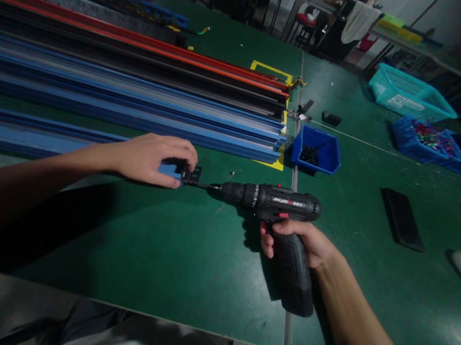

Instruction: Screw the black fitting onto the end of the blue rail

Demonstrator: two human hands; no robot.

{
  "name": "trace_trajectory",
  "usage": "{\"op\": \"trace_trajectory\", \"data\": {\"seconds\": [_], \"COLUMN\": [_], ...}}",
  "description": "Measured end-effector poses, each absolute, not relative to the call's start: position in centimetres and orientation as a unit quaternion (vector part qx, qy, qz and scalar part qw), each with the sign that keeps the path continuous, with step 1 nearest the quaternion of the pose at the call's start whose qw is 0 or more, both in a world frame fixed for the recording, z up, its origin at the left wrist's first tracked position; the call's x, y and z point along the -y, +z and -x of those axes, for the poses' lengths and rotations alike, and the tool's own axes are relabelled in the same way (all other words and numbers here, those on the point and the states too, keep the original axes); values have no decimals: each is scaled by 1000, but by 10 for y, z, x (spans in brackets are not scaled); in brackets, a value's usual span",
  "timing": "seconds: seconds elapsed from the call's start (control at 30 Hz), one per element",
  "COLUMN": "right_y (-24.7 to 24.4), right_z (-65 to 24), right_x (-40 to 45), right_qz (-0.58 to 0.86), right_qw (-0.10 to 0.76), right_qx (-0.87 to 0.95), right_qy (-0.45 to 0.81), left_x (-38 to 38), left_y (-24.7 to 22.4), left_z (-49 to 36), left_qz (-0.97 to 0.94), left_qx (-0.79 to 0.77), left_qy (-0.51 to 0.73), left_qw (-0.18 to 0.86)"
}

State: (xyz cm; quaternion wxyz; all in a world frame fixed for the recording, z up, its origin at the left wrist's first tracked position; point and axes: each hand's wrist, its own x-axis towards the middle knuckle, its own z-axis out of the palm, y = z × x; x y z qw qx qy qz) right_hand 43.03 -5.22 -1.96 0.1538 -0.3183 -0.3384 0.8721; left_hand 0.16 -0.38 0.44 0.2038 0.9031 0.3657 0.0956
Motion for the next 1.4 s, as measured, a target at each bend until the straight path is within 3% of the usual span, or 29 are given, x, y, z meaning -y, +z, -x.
{"op": "trace_trajectory", "data": {"seconds": [1.4], "right_y": [-21], "right_z": [-430], "right_x": [49], "right_qz": [292], "right_qw": [154], "right_qx": [319], "right_qy": [888], "left_x": [4], "left_y": [2], "left_z": [0], "left_qz": [-903], "left_qx": [-366], "left_qy": [101], "left_qw": [202]}}
